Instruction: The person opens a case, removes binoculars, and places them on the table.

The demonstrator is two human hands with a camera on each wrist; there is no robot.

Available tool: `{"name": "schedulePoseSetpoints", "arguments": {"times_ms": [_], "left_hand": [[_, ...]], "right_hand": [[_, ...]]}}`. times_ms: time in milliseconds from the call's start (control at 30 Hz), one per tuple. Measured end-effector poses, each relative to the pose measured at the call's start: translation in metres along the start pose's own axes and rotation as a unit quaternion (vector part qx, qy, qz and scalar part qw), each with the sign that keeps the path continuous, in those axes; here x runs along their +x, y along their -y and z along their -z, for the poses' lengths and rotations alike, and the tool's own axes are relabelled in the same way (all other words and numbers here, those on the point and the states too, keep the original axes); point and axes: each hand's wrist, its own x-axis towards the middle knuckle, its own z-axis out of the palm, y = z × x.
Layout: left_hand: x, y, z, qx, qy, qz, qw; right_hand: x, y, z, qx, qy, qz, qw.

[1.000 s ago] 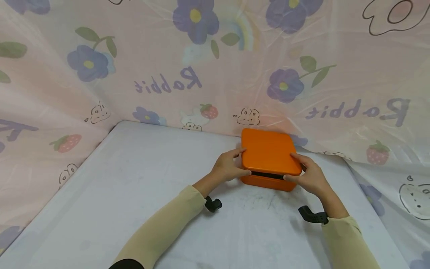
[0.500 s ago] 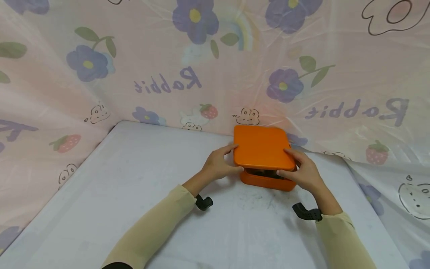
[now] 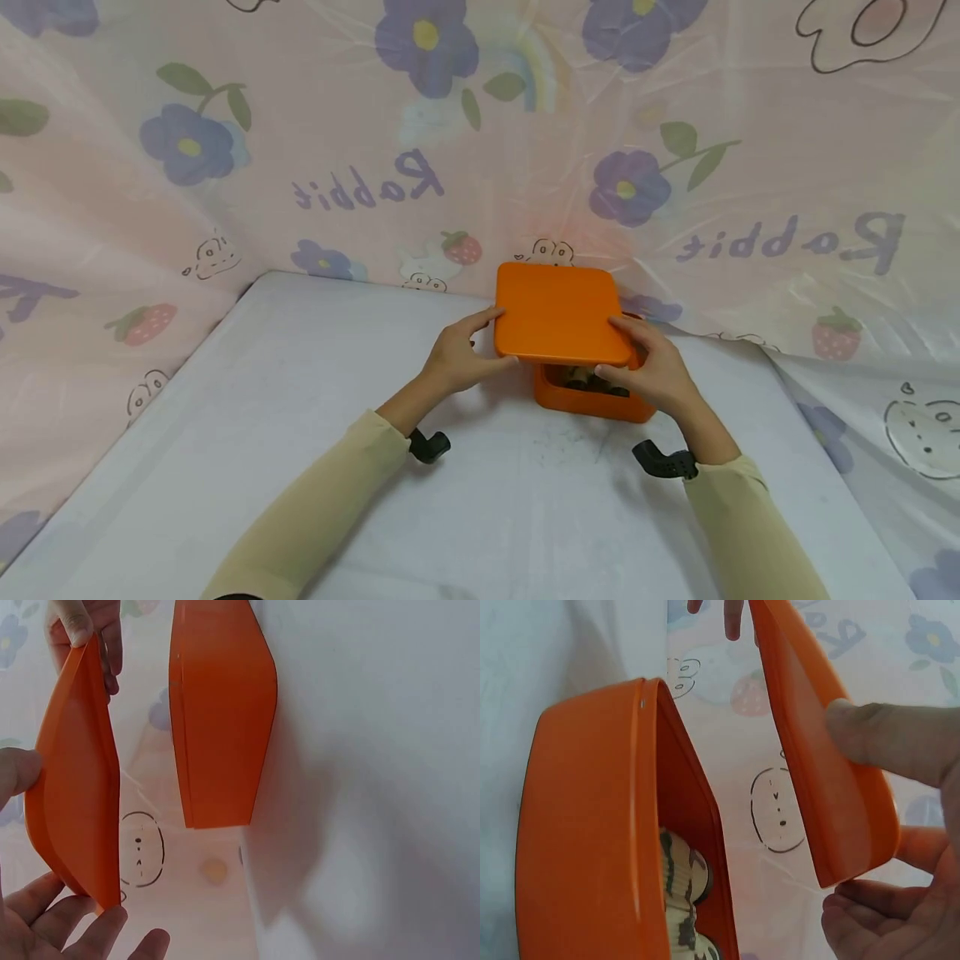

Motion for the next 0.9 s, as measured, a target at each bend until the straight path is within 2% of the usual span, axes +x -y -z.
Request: {"name": "schedulePoseSetpoints", "arguments": {"times_ms": [267,667,900], "left_hand": [[-0.004,0.008,0.012,-0.008,-0.003,0.005,0.9999],[-0.011,0.017,0.031,-0.015,-0.001,-0.003,0.9999],[-0.013,0.020,0.049,-0.025,-0.015,-0.002,0.9996]], "right_hand": [[0.005,0.013,-0.007,0.048,0.007,0.023,0.999],[0.012,0.018,-0.018,0.047,0.012,0.048,0.998],[0.021,0.032,-0.028,0.054,0.006,0.035,0.998]]}}
